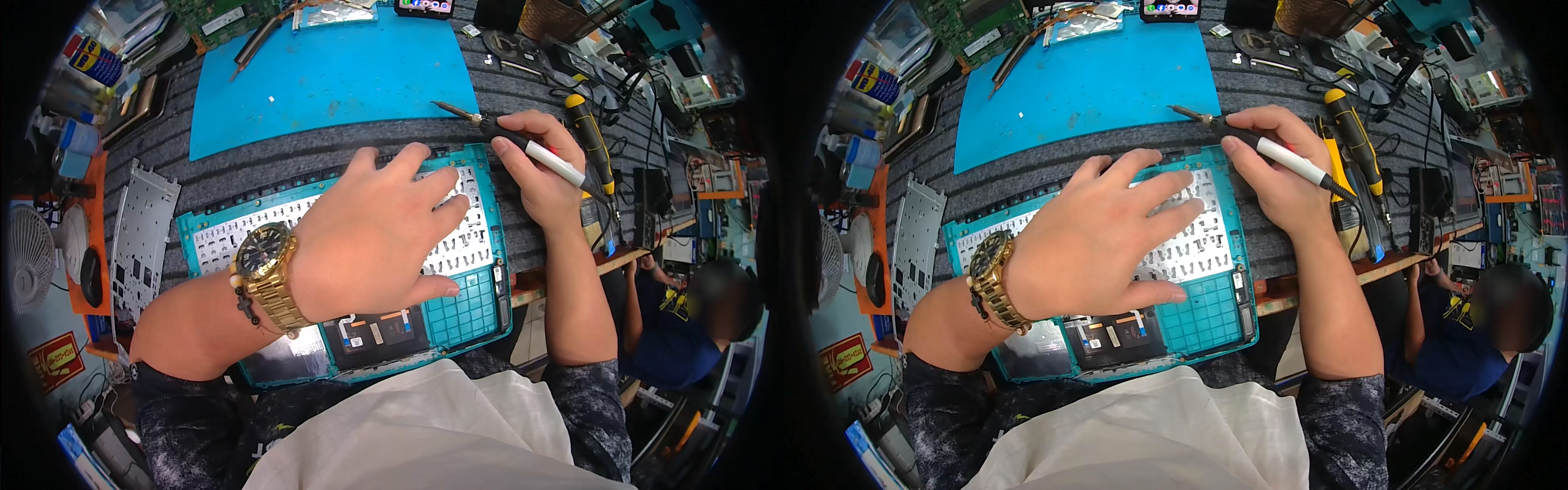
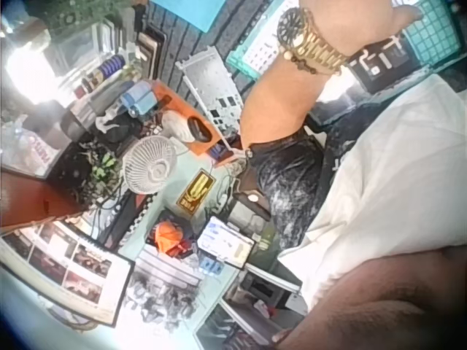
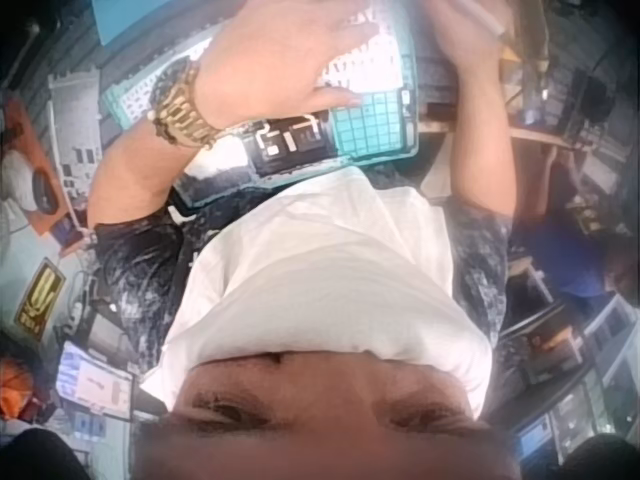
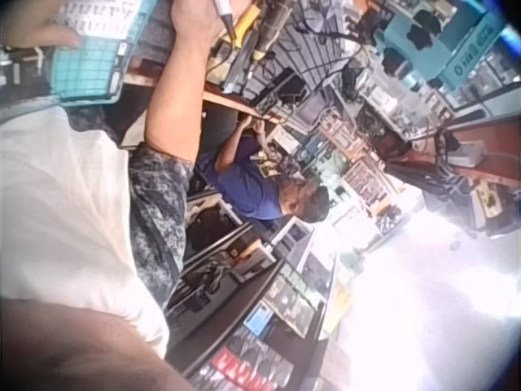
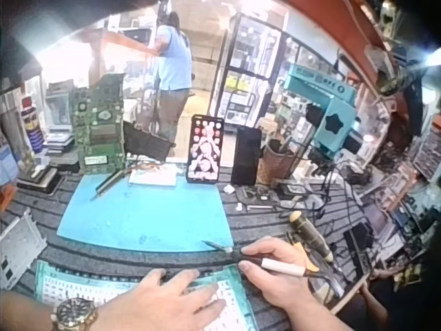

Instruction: The person solders small contact points on the internal keyboard assembly of a laptop using a soldering iron, applying the iron tip to various points along the upper edge of the assembly while holding it in place by hand.

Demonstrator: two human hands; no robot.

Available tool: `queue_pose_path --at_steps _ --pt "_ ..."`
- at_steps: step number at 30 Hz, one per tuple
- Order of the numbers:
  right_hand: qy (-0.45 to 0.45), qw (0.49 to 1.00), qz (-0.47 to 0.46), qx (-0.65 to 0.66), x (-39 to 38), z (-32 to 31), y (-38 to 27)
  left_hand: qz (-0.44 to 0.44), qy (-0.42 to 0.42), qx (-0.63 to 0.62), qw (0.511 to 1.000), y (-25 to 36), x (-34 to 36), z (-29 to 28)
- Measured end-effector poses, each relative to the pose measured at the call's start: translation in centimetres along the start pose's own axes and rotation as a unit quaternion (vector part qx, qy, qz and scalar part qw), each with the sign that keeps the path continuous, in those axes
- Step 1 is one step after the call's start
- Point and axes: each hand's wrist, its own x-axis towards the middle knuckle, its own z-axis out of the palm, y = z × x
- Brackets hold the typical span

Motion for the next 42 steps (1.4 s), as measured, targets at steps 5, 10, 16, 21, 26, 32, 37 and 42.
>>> queue_pose_path --at_steps 5,10,16,21,26,32,37,42 --pt "-0.008 1.0 0.007 0.015 0.0 0.1 0.1 -0.004 -0.011 -0.002 1.0 0.0 0.1 -0.1" --pt "-0.008 1.0 0.0 -0.004 0.0 0.1 0.0 -0.003 -0.005 -0.003 1.0 -0.1 0.0 0.1" --pt "-0.007 1.0 -0.01 -0.005 0.1 0.2 0.1 -0.003 0.001 -0.003 1.0 0.0 0.0 0.1" --pt "0.0 1.0 -0.007 -0.012 0.1 0.1 0.2 -0.004 -0.008 -0.004 1.0 0.0 0.0 -0.1" --pt "0.015 1.0 -0.003 -0.002 -0.1 -0.5 0.6 0.003 0.006 0.007 1.0 0.0 0.0 0.1" --pt "0.067 0.973 0.077 0.208 -1.9 -2.3 0.4 0.005 0.043 0.005 0.999 -0.1 -0.1 1.0" --pt "0.103 0.943 0.077 0.307 -5.0 -3.0 -0.1 0.011 0.056 0.018 0.998 -0.1 0.1 1.3" --pt "0.103 0.947 0.06 0.299 -7.0 -3.3 0.0 0.006 0.07 0.007 0.998 0.1 0.3 1.6"
